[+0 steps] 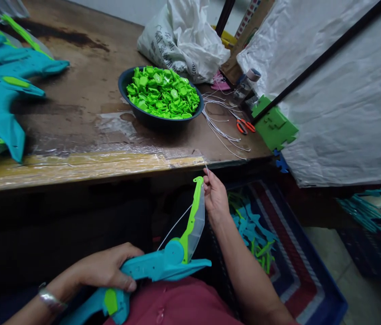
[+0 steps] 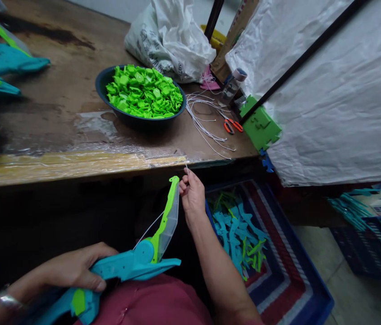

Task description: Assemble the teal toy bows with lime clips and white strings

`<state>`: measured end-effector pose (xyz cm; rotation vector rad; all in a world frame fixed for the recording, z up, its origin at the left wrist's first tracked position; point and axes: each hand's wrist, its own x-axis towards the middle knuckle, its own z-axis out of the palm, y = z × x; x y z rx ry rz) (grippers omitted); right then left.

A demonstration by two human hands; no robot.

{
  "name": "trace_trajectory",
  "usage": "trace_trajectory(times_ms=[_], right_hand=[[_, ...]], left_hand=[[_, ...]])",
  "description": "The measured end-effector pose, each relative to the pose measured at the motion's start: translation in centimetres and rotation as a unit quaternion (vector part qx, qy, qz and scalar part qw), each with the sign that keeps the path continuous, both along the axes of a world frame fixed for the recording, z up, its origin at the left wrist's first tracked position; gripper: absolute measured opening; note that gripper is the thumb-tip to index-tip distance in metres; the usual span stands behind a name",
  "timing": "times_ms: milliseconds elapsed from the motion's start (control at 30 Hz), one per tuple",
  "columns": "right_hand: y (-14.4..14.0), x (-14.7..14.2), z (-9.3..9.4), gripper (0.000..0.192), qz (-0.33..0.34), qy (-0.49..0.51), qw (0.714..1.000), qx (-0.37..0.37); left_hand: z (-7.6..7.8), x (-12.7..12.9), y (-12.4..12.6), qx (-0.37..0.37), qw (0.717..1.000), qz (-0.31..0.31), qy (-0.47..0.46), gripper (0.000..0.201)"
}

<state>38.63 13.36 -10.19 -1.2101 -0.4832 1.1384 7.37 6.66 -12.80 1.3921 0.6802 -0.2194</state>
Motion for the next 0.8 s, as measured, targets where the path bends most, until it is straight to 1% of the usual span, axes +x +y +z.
trace_trajectory(times_ms=[100,167,300,400,433,467,500,533,567,600,633,667,733,800], right_hand=[[0.0,0.4,0.8,0.042,-0.001,-0.011,1.0,0.01],[0.2,0.7,1.2,0.044,-0.003,-0.026,1.0,0.014],[0.1,1.7,2.4,0.039,-0.002,-0.088,0.996,0.026],[-0.7,2.9,3.9,0.032,-0.009,-0.156,0.987,0.038],[-1.1,3.3,4.4,0.028,-0.017,-0.209,0.976,0.051],[-1.6,3.8,4.9,0.023,-0.026,-0.286,0.955,0.069],[-2.0,4.1,5.3,0.018,-0.033,-0.374,0.922,0.091],[-2.4,4.4,5.6,0.015,-0.033,-0.46,0.88,0.111],[-2.7,4.5,5.6,0.014,-0.023,-0.532,0.837,0.124],[-3.0,4.5,5.4,0.015,-0.002,-0.581,0.804,0.13],[-3.3,4.3,5.0,0.016,0.026,-0.603,0.787,0.129],[-3.4,4.0,4.3,0.016,0.057,-0.613,0.778,0.125],[-3.6,3.1,2.7,0.018,0.103,-0.622,0.767,0.117],[-3.6,2.3,0.9,0.018,0.123,-0.626,0.762,0.114]], left_hand=[[0.1,-0.2,-0.9,0.003,1.0,-0.008,0.024,0.048],[0.3,-0.4,-1.3,0.01,0.999,-0.002,0.047,0.049],[0.5,-0.6,-2.0,0.031,0.994,0.027,0.099,0.064],[0.4,-0.6,-2.5,0.061,0.985,0.037,0.154,0.077],[0.4,-0.6,-2.7,0.075,0.981,0.039,0.177,0.079],[0.3,-0.5,-2.9,0.089,0.975,0.038,0.198,0.08],[0.3,-0.4,-3.1,0.101,0.971,0.036,0.216,0.08],[0.3,-0.3,-3.3,0.11,0.967,0.035,0.229,0.079],[0.3,-0.1,-3.5,0.121,0.963,0.035,0.237,0.076],[0.4,0.0,-3.7,0.135,0.96,0.039,0.241,0.073],[0.4,0.2,-3.9,0.152,0.957,0.045,0.244,0.07],[0.5,0.3,-4.1,0.168,0.953,0.053,0.245,0.066],[0.6,0.5,-4.4,0.198,0.947,0.061,0.245,0.061],[0.5,0.5,-4.5,0.211,0.945,0.06,0.245,0.058]])
